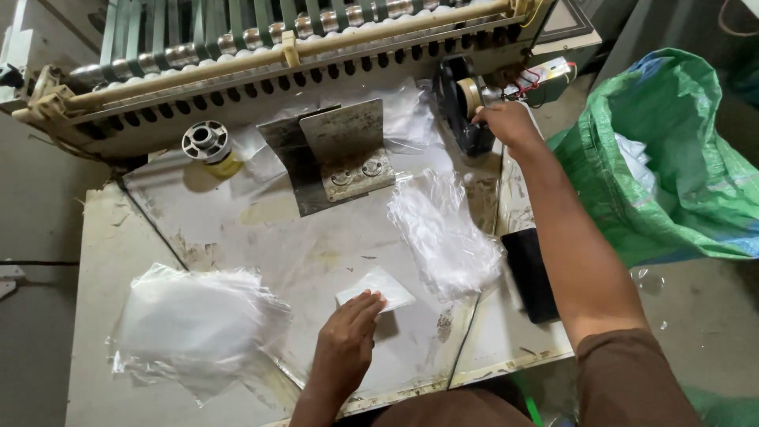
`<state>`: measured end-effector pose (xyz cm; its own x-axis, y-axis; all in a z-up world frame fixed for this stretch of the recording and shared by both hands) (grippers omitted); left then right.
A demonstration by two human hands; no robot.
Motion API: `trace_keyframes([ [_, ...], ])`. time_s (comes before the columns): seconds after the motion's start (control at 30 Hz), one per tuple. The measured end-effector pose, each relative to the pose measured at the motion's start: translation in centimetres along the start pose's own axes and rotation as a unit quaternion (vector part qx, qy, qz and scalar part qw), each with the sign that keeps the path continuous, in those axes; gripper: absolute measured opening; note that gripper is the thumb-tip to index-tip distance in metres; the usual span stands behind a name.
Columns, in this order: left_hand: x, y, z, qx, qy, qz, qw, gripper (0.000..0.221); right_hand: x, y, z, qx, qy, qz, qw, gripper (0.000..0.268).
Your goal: Folding small plastic bags and stacking them on a workstation table
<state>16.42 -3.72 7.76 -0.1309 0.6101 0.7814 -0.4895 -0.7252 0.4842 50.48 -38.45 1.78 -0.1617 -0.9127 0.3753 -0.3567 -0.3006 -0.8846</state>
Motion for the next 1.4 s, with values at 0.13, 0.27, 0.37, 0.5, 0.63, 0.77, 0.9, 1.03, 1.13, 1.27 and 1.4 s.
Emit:
trace_keyframes([
  [0.13,-0.3,0.7,0.5,0.007,-0.002,0.004,1.0,0.031,1.4,-3.7,-4.1,0.176,0.015,0.044,0.983,0.026],
  [0.27,-0.6,0.8,0.3,0.01,0.028,0.01,0.999,0.03,2.1,1.1,-5.1,0.231,0.074,-0.034,0.97,0.025],
  [0.37,-1.3,1.8,0.0,0.002,0.034,0.025,0.999,0.029,1.4,5.0,-5.0,0.216,0.051,-0.117,0.968,0.024],
  [0.5,-1.9,4.5,0.5,-0.08,0.048,0.031,0.995,0.035,-2.0,-1.5,-20.2,0.029,-0.064,0.013,0.997,0.041],
  [0.63,-4.1,5.0,-0.3,-0.089,0.059,0.017,0.994,0.027,-7.6,3.4,-30.9,0.029,-0.171,-0.06,0.983,0.019],
  [0.77,-3.3,6.4,0.6,-0.109,0.086,0.087,0.987,0.016,-7.7,7.7,-35.6,-0.008,-0.221,-0.079,0.972,0.009],
  [0.9,-1.3,7.2,2.0,-0.054,0.073,0.014,0.996,0.023,-5.7,7.4,-35.5,0.13,-0.096,-0.047,0.986,0.025],
  [1.03,-0.6,3.5,2.6,0.079,-0.005,-0.113,0.99,0.029,-3.5,5.8,-28.6,0.02,-0.08,-0.175,0.981,0.078],
  [1.13,-2.1,0.5,4.1,0.166,-0.111,-0.084,0.976,0.075,-2.2,2.5,-22.0,0.196,-0.019,-0.24,0.951,0.079],
  [1.27,-7.3,-2.1,5.5,0.347,-0.066,-0.546,0.76,0.079,-3.9,3.2,-16.9,0.06,-0.078,-0.321,0.942,0.076],
  [1.4,-14.6,-3.3,5.6,0.363,-0.027,-0.683,0.633,0.082,-7.1,7.2,-12.8,0.049,-0.184,-0.267,0.945,0.064],
])
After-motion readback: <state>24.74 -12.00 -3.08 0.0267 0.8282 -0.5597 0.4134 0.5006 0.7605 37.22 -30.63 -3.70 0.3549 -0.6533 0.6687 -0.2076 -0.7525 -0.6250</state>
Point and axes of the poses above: each hand's wrist, its own z-axis towards the middle knuckle, its own x-axis out of the back of the hand, y = z × x, the point moved 9 cm from there along z, towards the middle knuckle, and after that the axes turned 11 degrees about z, right-handed, at the moved point
